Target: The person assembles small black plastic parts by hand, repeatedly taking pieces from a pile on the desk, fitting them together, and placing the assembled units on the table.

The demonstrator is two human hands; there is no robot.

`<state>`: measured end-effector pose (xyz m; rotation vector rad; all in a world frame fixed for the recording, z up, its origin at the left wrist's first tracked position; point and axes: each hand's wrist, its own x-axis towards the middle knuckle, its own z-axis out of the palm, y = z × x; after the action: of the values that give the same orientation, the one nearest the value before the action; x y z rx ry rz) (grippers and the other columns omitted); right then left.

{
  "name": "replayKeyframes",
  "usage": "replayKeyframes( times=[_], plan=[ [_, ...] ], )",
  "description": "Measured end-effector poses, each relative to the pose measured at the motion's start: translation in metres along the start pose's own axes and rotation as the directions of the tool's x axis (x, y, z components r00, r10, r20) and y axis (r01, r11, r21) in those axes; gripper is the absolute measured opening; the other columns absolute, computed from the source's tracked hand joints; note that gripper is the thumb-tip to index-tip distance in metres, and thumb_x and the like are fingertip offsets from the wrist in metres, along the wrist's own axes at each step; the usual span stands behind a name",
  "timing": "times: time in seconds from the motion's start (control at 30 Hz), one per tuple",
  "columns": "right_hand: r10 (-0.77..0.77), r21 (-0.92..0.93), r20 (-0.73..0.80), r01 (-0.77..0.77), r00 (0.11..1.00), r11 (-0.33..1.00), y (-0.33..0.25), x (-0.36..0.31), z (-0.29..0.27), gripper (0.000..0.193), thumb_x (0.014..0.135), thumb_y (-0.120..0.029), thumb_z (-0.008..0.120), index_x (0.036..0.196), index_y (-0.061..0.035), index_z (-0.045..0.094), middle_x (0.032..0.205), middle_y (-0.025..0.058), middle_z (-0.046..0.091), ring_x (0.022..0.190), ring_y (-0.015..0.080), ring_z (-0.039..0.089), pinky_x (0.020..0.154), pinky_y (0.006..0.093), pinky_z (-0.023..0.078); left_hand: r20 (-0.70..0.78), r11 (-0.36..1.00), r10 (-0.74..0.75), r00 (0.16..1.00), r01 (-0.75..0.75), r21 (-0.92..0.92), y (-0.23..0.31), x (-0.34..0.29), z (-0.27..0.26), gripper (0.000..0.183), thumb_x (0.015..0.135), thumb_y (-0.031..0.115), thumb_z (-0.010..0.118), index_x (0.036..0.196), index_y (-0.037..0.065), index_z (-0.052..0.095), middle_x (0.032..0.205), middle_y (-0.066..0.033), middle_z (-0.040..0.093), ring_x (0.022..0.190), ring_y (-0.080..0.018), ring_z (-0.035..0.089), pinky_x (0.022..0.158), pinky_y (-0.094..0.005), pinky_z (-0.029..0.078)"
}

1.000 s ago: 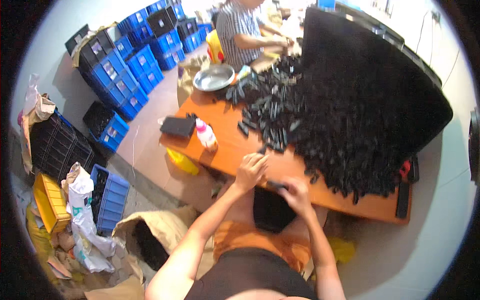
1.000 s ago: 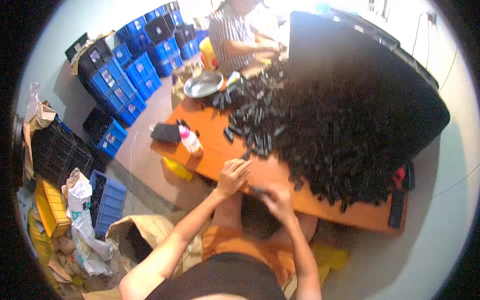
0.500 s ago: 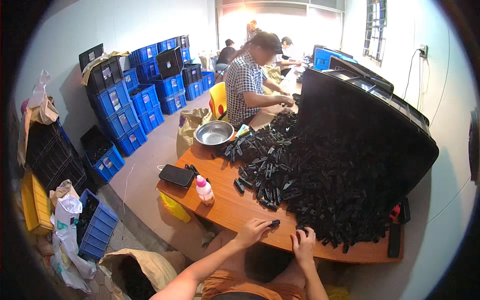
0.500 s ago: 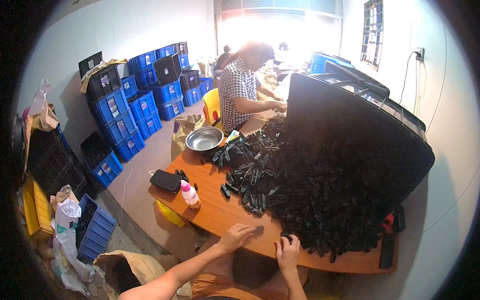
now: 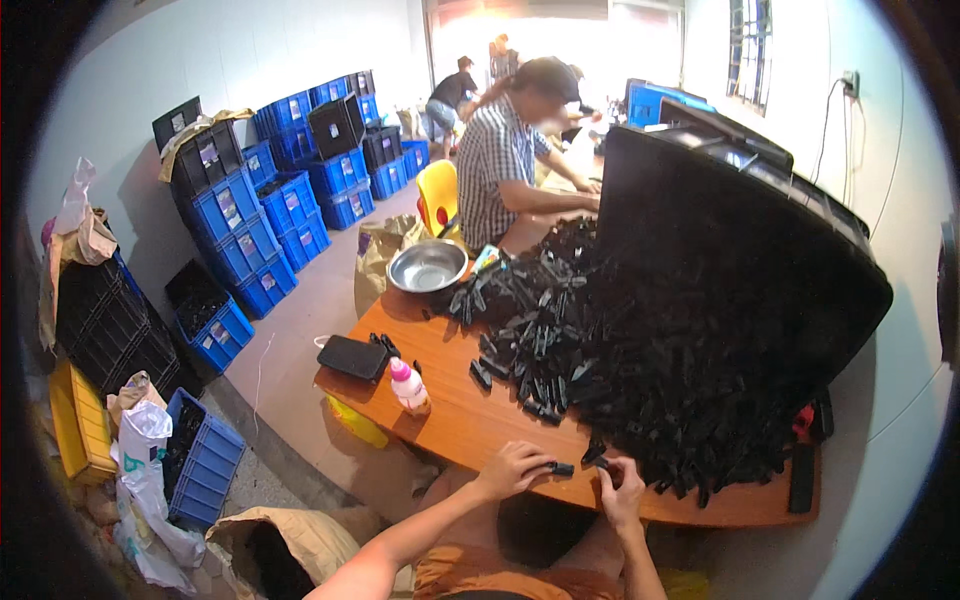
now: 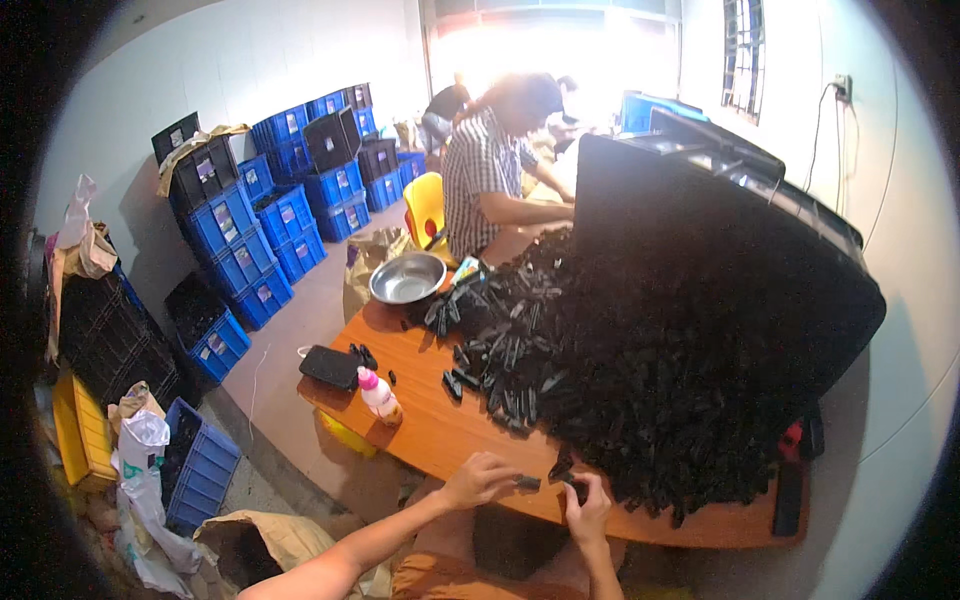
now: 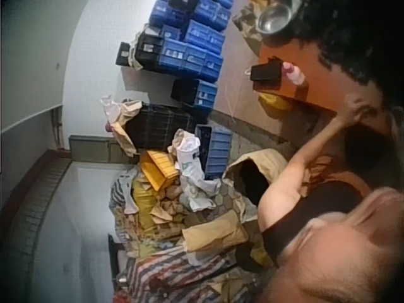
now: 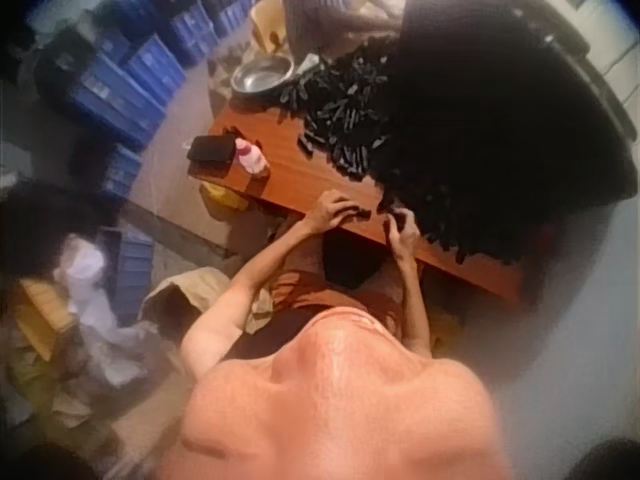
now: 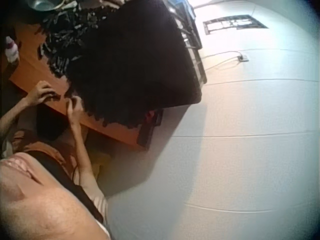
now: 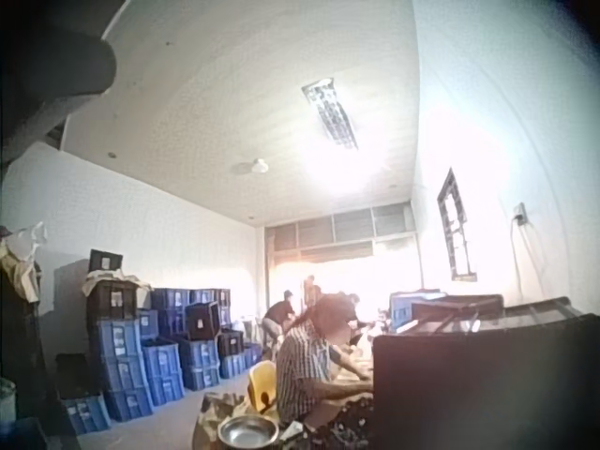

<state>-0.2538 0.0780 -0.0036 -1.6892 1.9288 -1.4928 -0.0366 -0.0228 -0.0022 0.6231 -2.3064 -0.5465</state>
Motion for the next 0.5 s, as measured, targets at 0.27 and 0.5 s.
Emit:
replayKeyframes(
  times=[0.27,0.5],
  plan=[
    [-0.097,-0.179,0.047,0.104,0.994,0.978,-0.017,0.032,0.003,0.028,0.074,-0.004,0.072,0.102,-0.0039,0.066,0.09,0.0104,0.059,0.089,0.0306,0.055,0.077,0.0389,0.046,-0.104,0.993,-0.031,0.994,0.019,-0.113,-0.012,0.04,-0.013,0.021,0.071,0.012,0.076,0.09,0.007,0.068,0.084,-0.0108,0.067,0.08,-0.0297,0.062,0.073,-0.0383,0.046],
    [-0.044,-0.001,0.102,0.044,0.994,0.999,-0.008,0.017,0.011,0.028,0.073,-0.004,0.074,0.1,-0.0036,0.068,0.093,0.0101,0.064,0.089,0.0281,0.057,0.078,0.0379,0.047,-0.023,0.987,-0.129,0.991,0.126,-0.102,-0.02,0.022,-0.001,0.023,0.071,0.013,0.077,0.093,0.008,0.072,0.087,-0.0082,0.068,0.086,-0.0261,0.062,0.079,-0.0358,0.047]
  ],
)
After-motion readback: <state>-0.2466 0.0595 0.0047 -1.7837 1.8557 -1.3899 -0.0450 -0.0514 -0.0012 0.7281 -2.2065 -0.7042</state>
